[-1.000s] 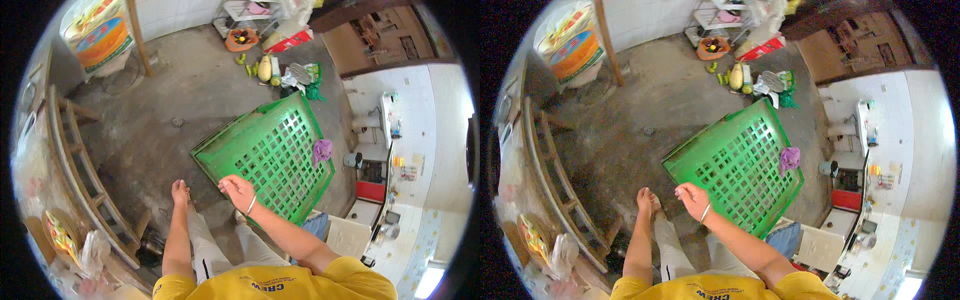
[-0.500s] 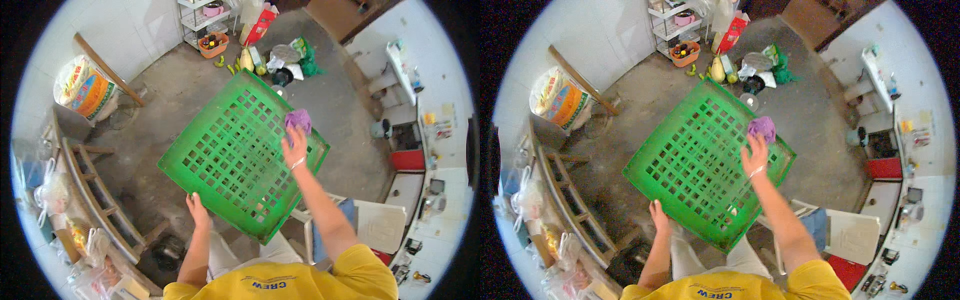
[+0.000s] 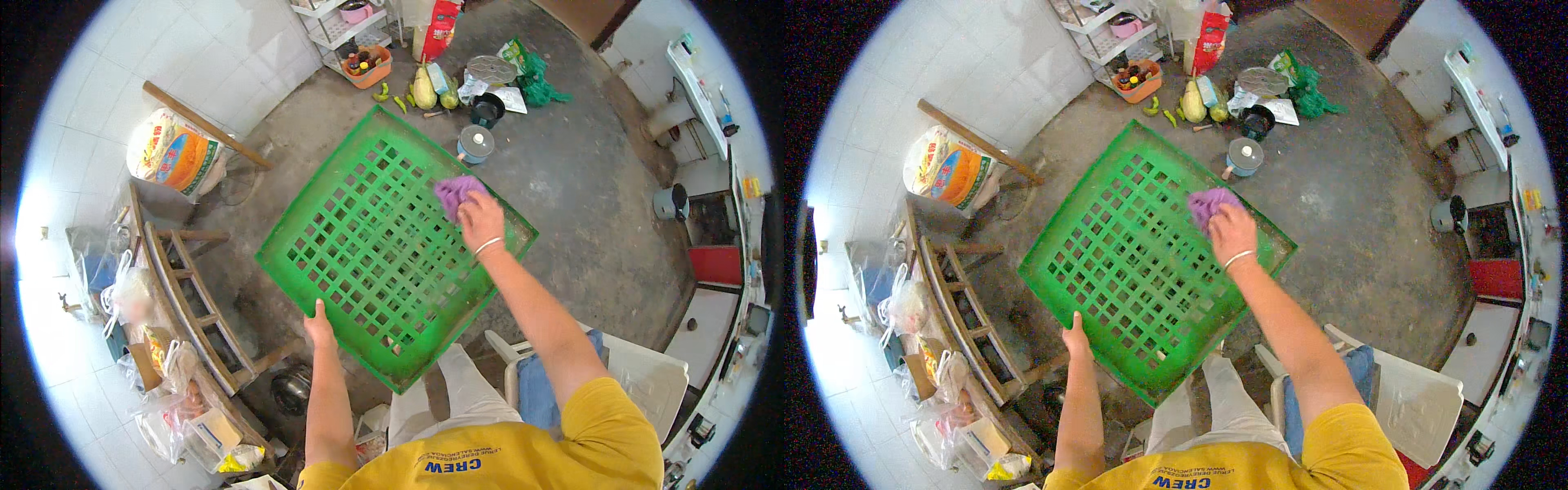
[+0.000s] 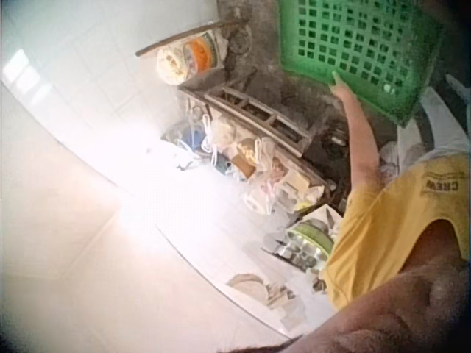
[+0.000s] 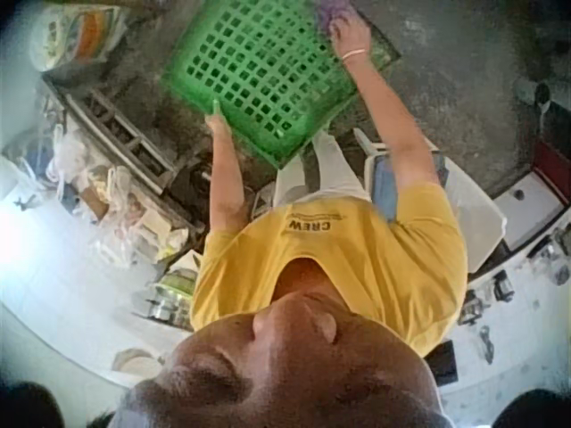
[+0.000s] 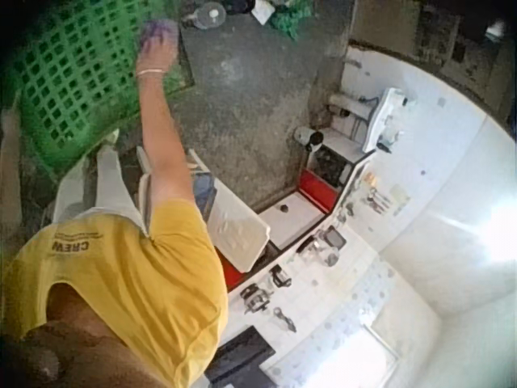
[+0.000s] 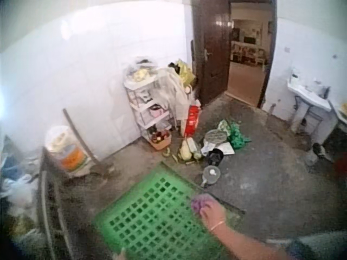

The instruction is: The person moves a large green plastic crate to a workspace and wipes the top surface with a purple cloth, turning the crate over several times to wipe different sides.

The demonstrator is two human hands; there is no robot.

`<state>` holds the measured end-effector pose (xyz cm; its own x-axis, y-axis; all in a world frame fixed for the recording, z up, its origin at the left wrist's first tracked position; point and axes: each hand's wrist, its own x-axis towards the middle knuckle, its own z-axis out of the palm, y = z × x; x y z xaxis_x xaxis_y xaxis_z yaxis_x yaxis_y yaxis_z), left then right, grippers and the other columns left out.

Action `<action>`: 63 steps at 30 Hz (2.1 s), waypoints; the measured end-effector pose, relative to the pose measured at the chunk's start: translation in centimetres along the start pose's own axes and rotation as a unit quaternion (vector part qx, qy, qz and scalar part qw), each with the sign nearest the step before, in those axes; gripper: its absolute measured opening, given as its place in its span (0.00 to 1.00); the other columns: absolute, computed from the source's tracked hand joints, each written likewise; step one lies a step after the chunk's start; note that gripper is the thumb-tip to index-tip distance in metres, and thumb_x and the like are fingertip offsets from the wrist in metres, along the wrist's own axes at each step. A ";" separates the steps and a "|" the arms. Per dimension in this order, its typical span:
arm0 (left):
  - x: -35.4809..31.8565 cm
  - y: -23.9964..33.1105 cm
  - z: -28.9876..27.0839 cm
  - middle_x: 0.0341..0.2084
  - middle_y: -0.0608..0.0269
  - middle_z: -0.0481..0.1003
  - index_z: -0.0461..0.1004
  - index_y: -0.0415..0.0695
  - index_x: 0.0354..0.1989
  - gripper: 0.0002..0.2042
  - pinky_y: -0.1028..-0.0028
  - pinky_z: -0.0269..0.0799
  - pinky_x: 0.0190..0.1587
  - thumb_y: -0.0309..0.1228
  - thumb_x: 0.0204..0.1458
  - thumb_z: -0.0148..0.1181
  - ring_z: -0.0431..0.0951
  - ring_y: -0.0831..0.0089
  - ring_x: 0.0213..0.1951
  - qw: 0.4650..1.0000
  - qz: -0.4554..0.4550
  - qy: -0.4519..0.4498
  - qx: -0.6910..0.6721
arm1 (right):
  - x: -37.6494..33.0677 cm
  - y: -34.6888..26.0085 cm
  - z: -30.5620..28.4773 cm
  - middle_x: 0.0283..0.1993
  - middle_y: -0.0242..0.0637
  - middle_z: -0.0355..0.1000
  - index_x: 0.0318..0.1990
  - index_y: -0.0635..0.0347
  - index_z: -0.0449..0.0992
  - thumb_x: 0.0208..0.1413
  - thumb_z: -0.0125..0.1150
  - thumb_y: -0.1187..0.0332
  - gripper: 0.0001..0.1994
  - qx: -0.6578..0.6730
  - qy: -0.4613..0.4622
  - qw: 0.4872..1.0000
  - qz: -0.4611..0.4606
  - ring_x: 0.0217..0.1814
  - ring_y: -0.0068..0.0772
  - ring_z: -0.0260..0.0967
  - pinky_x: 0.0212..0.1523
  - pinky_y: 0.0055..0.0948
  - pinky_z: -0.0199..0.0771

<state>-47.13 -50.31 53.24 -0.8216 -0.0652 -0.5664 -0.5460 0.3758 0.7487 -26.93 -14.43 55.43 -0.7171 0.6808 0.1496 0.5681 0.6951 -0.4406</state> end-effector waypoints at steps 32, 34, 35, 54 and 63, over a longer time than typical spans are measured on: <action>-5.3 0.6 -1.2 0.47 0.61 0.65 0.59 0.44 0.55 0.23 0.62 0.68 0.42 0.36 0.51 0.55 0.68 0.64 0.44 0.978 -0.172 -0.048 -0.107 | -6.3 6.3 -7.0 0.49 0.46 0.63 0.42 0.56 0.72 0.41 0.56 0.75 0.16 0.114 0.192 0.953 0.205 0.53 0.43 0.61 0.52 0.32 0.63; -5.8 0.5 -1.7 0.47 0.62 0.65 0.58 0.45 0.55 0.24 0.61 0.68 0.42 0.37 0.51 0.55 0.68 0.64 0.45 0.981 -0.176 -0.055 -0.062 | -7.6 6.8 -6.5 0.49 0.46 0.63 0.42 0.56 0.72 0.40 0.56 0.75 0.17 0.157 0.144 0.947 0.240 0.53 0.44 0.61 0.52 0.33 0.63; -5.1 -0.4 -2.2 0.46 0.62 0.65 0.58 0.45 0.55 0.24 0.61 0.68 0.42 0.37 0.51 0.55 0.67 0.64 0.45 0.980 -0.154 -0.102 -0.078 | -8.2 6.0 -6.5 0.49 0.46 0.63 0.43 0.55 0.72 0.40 0.55 0.76 0.18 0.129 0.154 0.955 0.216 0.52 0.44 0.61 0.52 0.34 0.64; -6.9 10.4 -2.7 0.36 0.58 0.71 0.66 0.39 0.43 0.15 0.63 0.70 0.33 0.34 0.49 0.54 0.73 0.64 0.34 0.969 0.029 -0.246 0.007 | -19.4 2.2 -2.5 0.40 0.35 0.69 0.46 0.65 0.67 0.44 0.52 0.78 0.17 0.433 0.321 0.731 0.419 0.39 0.26 0.66 0.44 0.24 0.67; -9.5 11.8 1.4 0.38 0.58 0.69 0.64 0.37 0.44 0.18 0.65 0.68 0.35 0.32 0.47 0.56 0.71 0.66 0.36 0.960 0.052 -0.270 0.046 | -19.2 0.3 -7.5 0.39 0.36 0.69 0.45 0.64 0.70 0.43 0.53 0.76 0.17 0.481 0.258 0.723 0.424 0.38 0.26 0.66 0.40 0.23 0.68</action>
<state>-45.59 -43.96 67.00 -0.6523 0.4570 -0.6048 -0.4281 0.4363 0.7914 -9.96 -25.60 59.07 0.1110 0.9359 -0.3342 -0.0076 -0.3355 -0.9420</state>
